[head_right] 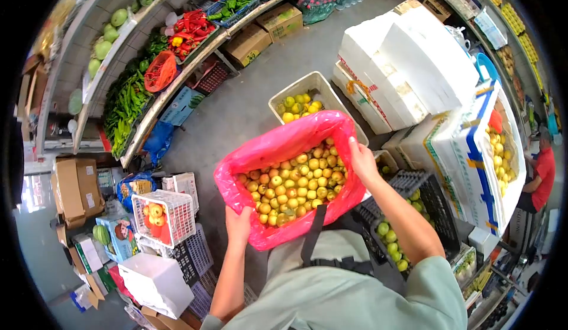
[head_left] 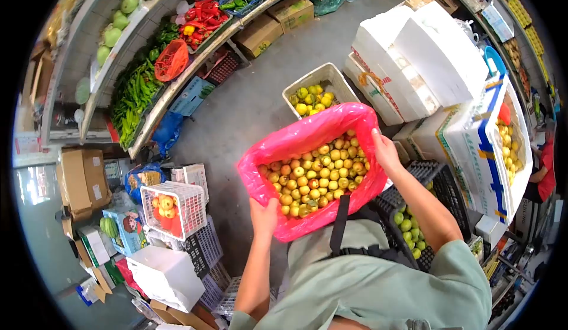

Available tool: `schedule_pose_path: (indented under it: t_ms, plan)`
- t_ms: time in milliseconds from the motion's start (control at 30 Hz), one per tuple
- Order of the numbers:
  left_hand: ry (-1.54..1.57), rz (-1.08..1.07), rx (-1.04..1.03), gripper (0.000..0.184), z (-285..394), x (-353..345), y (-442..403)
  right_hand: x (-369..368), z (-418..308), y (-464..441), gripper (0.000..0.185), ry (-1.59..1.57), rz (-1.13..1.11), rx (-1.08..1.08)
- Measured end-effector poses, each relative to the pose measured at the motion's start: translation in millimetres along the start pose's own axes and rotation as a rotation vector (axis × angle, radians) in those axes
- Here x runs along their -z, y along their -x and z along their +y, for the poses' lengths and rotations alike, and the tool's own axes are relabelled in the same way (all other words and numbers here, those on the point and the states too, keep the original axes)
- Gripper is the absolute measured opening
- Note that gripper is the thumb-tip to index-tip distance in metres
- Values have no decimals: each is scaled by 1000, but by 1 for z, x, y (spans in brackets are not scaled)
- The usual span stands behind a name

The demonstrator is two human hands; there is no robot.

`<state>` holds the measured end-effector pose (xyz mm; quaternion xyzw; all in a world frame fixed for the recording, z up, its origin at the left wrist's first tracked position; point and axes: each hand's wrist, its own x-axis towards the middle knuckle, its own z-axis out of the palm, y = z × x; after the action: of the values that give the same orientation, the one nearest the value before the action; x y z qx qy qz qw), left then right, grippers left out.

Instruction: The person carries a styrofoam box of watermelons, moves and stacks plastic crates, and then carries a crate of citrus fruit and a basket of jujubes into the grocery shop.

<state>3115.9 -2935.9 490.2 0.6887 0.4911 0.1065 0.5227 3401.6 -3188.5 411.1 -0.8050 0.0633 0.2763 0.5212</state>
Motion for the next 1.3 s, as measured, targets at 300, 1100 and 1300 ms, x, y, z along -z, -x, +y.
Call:
schedule_pose_path:
  t_ms: [300, 1100, 1300]
  plan:
    - [239, -302, 69, 26, -117, -183, -171, 25, 65, -188, 50, 263, 22, 77]
    - [194, -343, 184, 44, -176, -285, -237, -23, 139, -327, 65, 1131, 462, 216]
    - [55, -291, 245, 41, -239, -148, -154, -97, 128, -166, 65, 1056, 116, 570]
